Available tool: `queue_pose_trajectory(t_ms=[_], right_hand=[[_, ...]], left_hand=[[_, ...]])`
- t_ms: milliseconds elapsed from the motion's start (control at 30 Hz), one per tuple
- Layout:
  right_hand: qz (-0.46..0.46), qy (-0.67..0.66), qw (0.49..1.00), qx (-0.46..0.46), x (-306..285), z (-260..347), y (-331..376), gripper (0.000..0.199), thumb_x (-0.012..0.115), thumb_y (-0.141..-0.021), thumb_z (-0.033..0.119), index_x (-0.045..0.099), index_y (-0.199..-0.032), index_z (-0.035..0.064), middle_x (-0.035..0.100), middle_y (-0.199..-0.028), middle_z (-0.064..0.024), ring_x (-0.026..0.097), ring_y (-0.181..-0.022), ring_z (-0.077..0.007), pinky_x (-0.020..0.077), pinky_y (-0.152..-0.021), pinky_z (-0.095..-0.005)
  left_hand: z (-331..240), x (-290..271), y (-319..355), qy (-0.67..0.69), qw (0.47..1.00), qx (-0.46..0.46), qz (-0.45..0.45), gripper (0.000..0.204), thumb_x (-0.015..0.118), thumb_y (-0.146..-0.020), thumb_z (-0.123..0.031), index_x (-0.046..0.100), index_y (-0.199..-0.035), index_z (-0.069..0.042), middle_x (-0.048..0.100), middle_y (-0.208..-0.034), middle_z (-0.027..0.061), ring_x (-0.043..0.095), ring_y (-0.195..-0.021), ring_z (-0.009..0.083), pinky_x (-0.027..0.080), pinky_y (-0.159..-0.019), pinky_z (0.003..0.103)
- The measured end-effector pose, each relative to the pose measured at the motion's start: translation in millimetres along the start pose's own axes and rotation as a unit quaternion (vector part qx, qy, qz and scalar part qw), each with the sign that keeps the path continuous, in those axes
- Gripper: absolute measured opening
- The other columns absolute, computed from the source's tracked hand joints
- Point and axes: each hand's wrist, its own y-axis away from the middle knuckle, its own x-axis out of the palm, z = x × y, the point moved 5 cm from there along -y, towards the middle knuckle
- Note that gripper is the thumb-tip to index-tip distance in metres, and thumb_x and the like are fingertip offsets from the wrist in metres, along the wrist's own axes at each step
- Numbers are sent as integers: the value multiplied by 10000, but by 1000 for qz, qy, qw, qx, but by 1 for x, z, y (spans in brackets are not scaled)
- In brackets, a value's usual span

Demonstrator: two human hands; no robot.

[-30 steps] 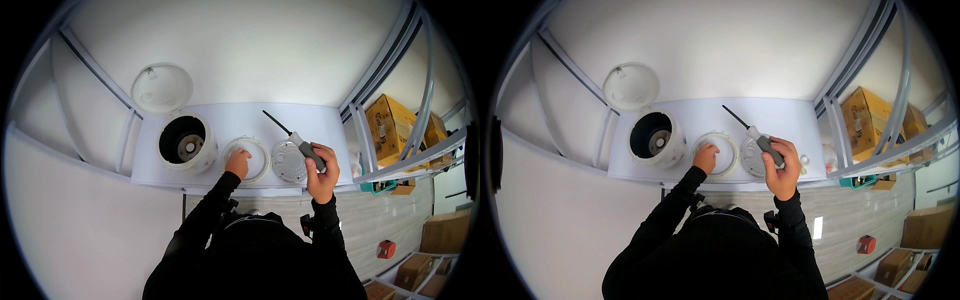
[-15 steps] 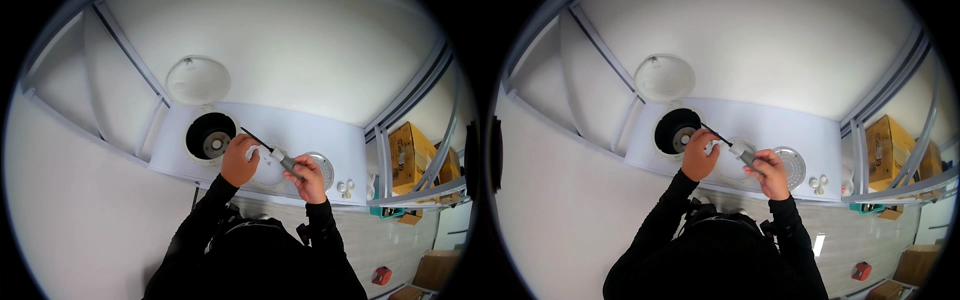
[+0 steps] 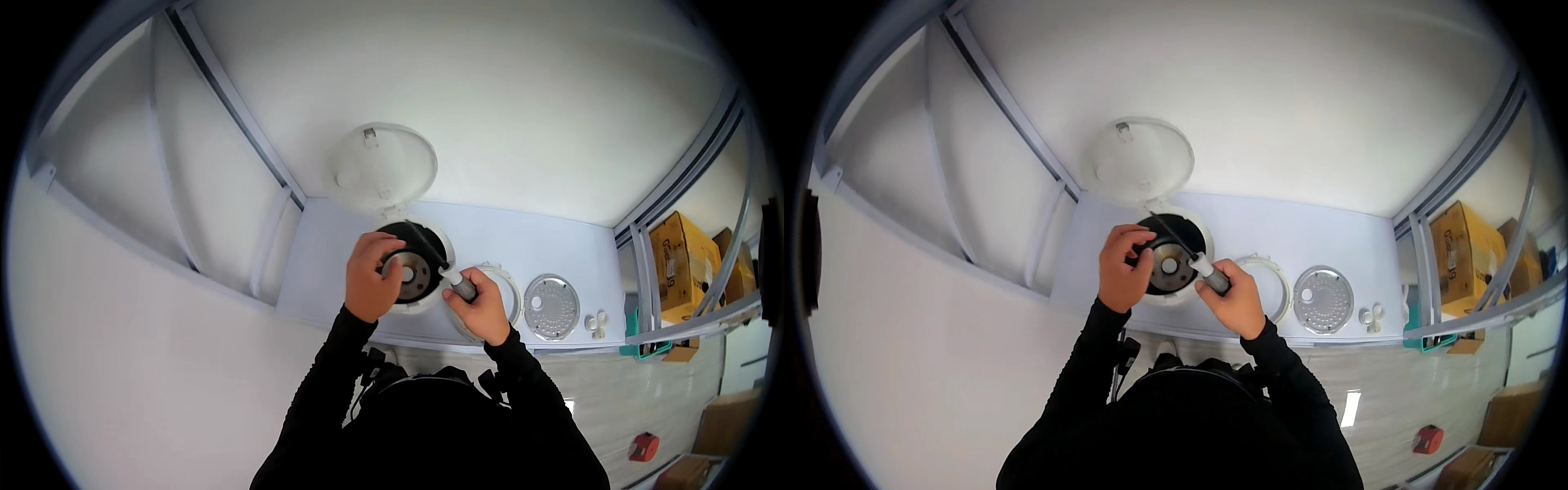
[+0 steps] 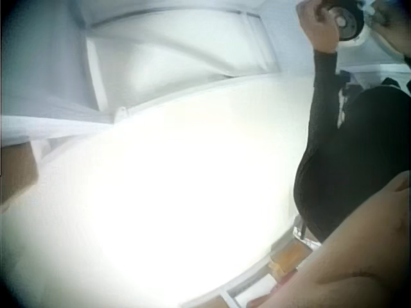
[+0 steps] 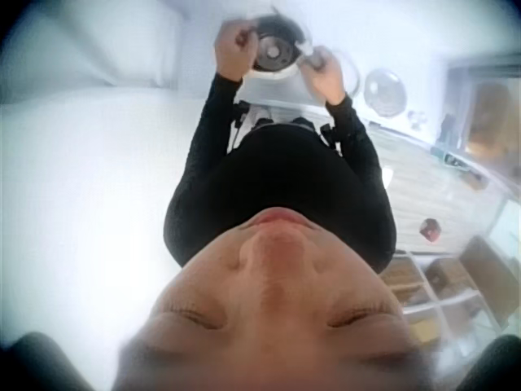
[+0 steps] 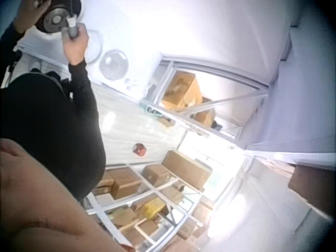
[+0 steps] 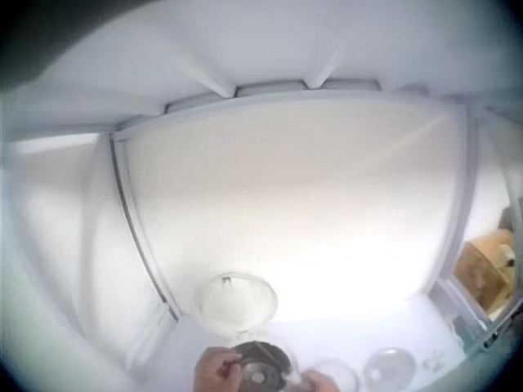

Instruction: The person assembles a white cylindrical appliance on a white workbench. They use a screwdriver to tighten screws on a perforated metal plate and the appliance lid, then place the lid on the appliance and continue securing it.

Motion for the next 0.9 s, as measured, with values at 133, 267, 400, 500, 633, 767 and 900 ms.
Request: queue_pose_trajectory(t_ms=[133, 267, 400, 500, 633, 767, 900], right_hand=[[-78, -52, 996, 0, 22, 6, -19, 191, 761, -894, 129, 618, -967, 26, 583, -729, -20, 506, -669, -109, 434, -617, -285], [-148, -93, 984, -18, 38, 18, -28, 173, 732, -916, 109, 572, -898, 43, 580, -768, -6, 515, -723, -94, 440, -664, -271], [-192, -86, 978, 8, 54, 22, -27, 136, 723, -916, 102, 602, -917, 40, 594, -771, -6, 536, -724, -98, 451, -670, -277], [-209, -39, 977, 6, 57, 25, -27, 152, 750, -898, 106, 635, -953, 23, 605, -789, -36, 551, -726, -130, 459, -673, -297], [-225, 75, 971, -35, 55, 27, -26, 214, 790, -863, 113, 666, -1000, 4, 599, -815, -87, 570, -728, -203, 468, -682, -332], [-236, 140, 961, -45, 52, 36, -25, 223, 791, -860, 123, 676, -1008, 2, 592, -823, -105, 563, -717, -241, 462, -678, -354], [-276, 156, 947, -45, 42, 40, -20, 214, 777, -884, 140, 630, -957, 2, 574, -792, -89, 540, -704, -204, 448, -662, -348]], left_hand=[[56, -43, -34, 11, 999, -34, -34, 210, 666, -831, -12, 682, -1027, -85, 671, -1032, 63, 633, -839, 206, 485, -671, 332], [103, -48, -53, 59, 995, -64, -47, 199, 691, -828, -17, 587, -991, -64, 618, -910, 50, 568, -754, 179, 469, -659, 322], [132, -49, -67, 107, 990, -65, -61, 236, 710, -818, -20, 525, -960, -57, 552, -879, 42, 507, -728, 157, 465, -677, 312], [143, -48, -79, 119, 988, -24, -95, 288, 727, -805, -22, 528, -1012, -42, 565, -952, 58, 523, -766, 157, 463, -709, 308], [143, -41, -90, 139, 987, 4, -86, 460, 730, -809, -40, 552, -1232, -3, 617, -1137, 101, 612, -911, 203, 492, -822, 323], [148, -27, -94, 194, 981, 13, -22, 614, 716, -846, -77, 492, -1407, 32, 642, -1251, 144, 648, -1049, 245, 503, -944, 362], [144, -25, -89, 238, 971, -12, -14, 573, 710, -873, -110, 512, -1384, 57, 663, -1239, 156, 647, -1072, 247, 500, -976, 379]])
